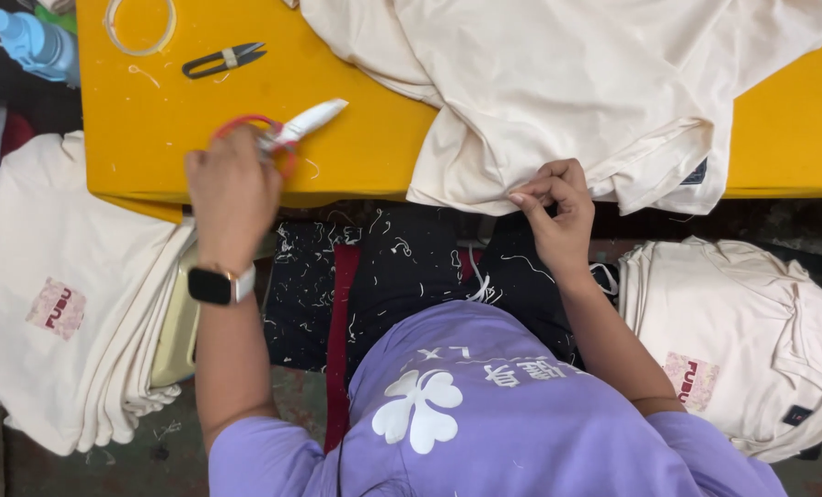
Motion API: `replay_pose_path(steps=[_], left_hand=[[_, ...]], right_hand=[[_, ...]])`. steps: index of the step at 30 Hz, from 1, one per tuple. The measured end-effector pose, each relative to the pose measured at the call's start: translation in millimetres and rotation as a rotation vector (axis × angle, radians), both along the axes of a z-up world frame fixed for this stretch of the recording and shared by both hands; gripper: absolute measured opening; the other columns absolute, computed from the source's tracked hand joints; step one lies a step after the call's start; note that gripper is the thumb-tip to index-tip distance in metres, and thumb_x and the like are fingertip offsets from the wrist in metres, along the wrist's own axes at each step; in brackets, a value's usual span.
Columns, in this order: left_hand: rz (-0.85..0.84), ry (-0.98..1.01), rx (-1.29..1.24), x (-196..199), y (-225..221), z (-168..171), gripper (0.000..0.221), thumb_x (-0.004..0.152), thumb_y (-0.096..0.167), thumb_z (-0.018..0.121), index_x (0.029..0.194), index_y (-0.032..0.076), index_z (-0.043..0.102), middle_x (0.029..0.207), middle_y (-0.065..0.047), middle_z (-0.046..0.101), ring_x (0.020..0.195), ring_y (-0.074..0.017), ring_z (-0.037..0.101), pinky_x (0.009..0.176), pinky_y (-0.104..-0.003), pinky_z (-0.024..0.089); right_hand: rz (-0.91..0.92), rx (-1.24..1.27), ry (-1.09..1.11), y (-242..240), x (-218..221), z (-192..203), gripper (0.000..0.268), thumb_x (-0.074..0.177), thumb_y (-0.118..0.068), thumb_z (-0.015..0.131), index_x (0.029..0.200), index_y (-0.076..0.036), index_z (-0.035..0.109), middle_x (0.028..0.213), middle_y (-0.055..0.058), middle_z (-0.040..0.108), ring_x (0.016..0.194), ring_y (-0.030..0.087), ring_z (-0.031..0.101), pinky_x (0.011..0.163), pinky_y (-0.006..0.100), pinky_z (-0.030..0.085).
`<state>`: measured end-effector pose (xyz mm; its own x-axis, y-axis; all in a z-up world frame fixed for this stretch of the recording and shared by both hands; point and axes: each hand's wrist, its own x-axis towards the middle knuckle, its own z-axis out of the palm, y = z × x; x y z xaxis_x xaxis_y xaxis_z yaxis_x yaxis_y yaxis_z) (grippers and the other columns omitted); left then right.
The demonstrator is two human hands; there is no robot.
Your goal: Trimming loose threads and excess fabric from the collar area of t-shirts using scissors at a quality control station.
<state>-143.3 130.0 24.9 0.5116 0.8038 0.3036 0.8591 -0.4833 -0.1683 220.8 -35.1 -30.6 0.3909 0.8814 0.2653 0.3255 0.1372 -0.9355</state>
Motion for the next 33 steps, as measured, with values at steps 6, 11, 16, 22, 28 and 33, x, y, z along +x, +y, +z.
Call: replay_pose_path(steps=[6,11,16,22,28,33], left_hand=[[-0.395,-0.09,-0.11,84,-52,10,0.053,0.069,0.026,0.077,0.12,0.021,0.064,0.099,0.002,0.057,0.097,-0.0209,0.056,0.078,-0.041,0.041],[-0.517,-0.1,0.004,122,-58,-10,0.044,0.079,0.018,0.072,0.122,0.019,0.064,0.097,-0.002,0.055,0.094,-0.021,0.055,0.076,-0.037,0.038],[-0.536,-0.115,-0.004,135,-63,-12,0.034,0.085,0.017,0.067,0.119,0.021,0.066,0.095,0.001,0.058,0.092,-0.0179,0.058,0.075,-0.035,0.038],[-0.371,-0.127,-0.059,114,-51,3,0.023,0.085,0.02,0.071,0.108,0.018,0.07,0.093,0.0,0.065,0.081,-0.0211,0.065,0.068,-0.037,0.046],[0.133,-0.291,-0.02,46,-13,-16,0.035,0.088,0.021,0.09,0.113,0.011,0.069,0.101,-0.008,0.066,0.079,-0.0347,0.068,0.059,-0.048,0.05],[0.183,-0.34,0.033,52,-17,-13,0.036,0.086,0.016,0.092,0.113,0.003,0.072,0.112,-0.016,0.058,0.101,-0.0391,0.058,0.069,-0.055,0.044]], right_hand=[[-0.07,0.038,-0.047,-10,-1,-5,0.008,0.092,-0.01,0.084,0.093,-0.004,0.078,0.099,0.005,0.048,0.08,0.013,0.05,0.072,0.026,0.041],[-0.071,0.085,-0.09,-10,-3,0,0.009,0.092,-0.01,0.084,0.091,-0.004,0.078,0.098,0.006,0.047,0.083,0.015,0.046,0.075,0.028,0.039],[-0.067,0.146,-0.134,-11,-6,2,0.011,0.093,-0.014,0.081,0.091,-0.005,0.076,0.098,0.008,0.048,0.087,0.02,0.047,0.079,0.031,0.04],[-0.25,0.199,0.098,-49,11,-25,0.028,0.102,-0.033,0.065,0.09,-0.008,0.069,0.093,0.006,0.051,0.086,0.016,0.047,0.08,0.029,0.04],[-0.815,-0.011,0.554,-94,109,-111,0.033,0.1,-0.031,0.07,0.123,-0.014,0.053,0.11,-0.005,0.057,0.095,0.003,0.057,0.065,0.014,0.044],[-0.847,0.029,0.535,-107,142,-120,0.013,0.093,-0.022,0.079,0.096,-0.011,0.072,0.086,-0.003,0.069,0.073,0.003,0.06,0.06,0.016,0.045]])
